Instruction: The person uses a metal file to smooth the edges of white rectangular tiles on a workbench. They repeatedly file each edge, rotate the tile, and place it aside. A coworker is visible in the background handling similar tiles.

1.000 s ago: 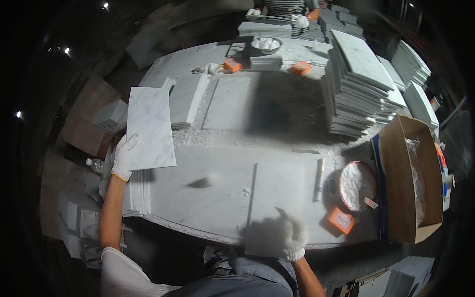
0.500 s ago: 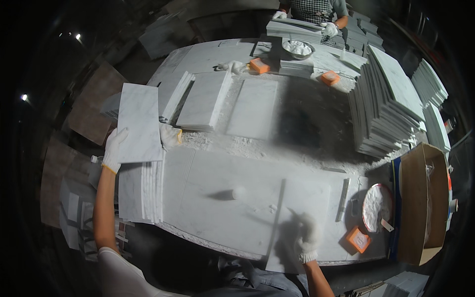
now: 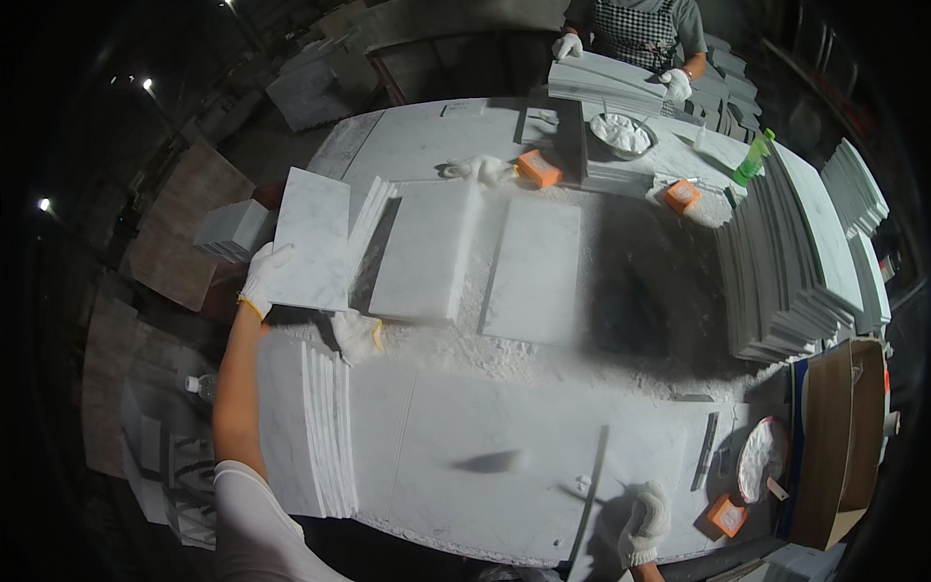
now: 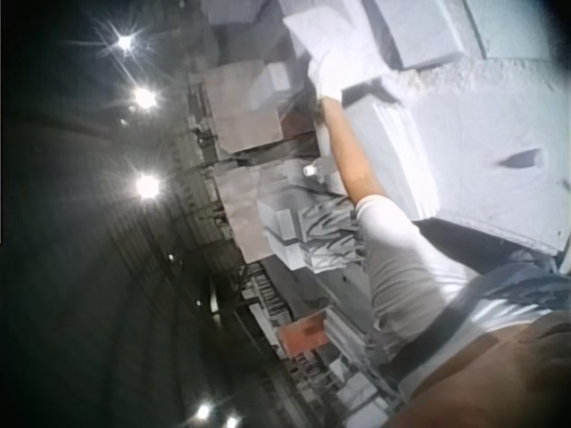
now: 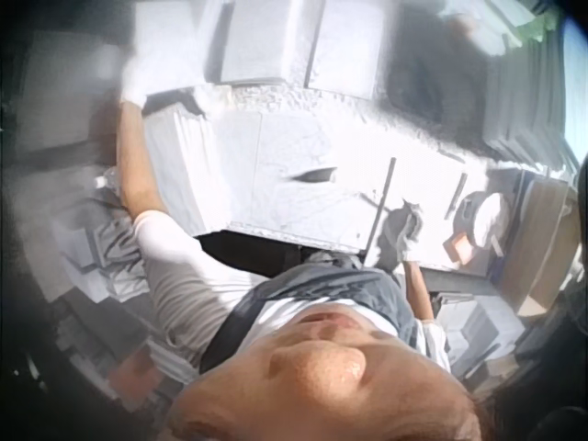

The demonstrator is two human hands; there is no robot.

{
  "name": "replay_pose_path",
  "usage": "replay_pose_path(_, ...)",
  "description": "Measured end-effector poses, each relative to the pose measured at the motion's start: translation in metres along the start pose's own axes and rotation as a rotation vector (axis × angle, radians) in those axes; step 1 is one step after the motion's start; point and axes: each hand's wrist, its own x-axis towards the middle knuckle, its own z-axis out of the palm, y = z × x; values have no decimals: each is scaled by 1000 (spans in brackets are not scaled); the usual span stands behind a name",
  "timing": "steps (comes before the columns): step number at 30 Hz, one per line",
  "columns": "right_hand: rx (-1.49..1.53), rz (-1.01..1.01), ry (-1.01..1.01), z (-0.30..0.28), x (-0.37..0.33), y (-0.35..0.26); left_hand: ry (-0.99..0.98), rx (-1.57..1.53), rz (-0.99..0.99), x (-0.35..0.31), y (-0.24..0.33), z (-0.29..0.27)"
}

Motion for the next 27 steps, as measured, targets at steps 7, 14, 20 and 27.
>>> replay_pose_path(7,-6,59,32,10,-1,-1,-31,-20,-52,41,-18,-7)
replay_pose_path(14,-106,72,25,10,0,0,-71,45,-43,84,-39,-24)
replay_pose_path(20,-58,179,53,17,-10,10,-120,89,-160,107,-44,-55)
replay_pose_path(27,-265,140,43,18,-19,18,-9,416,-133,133,-79,-68)
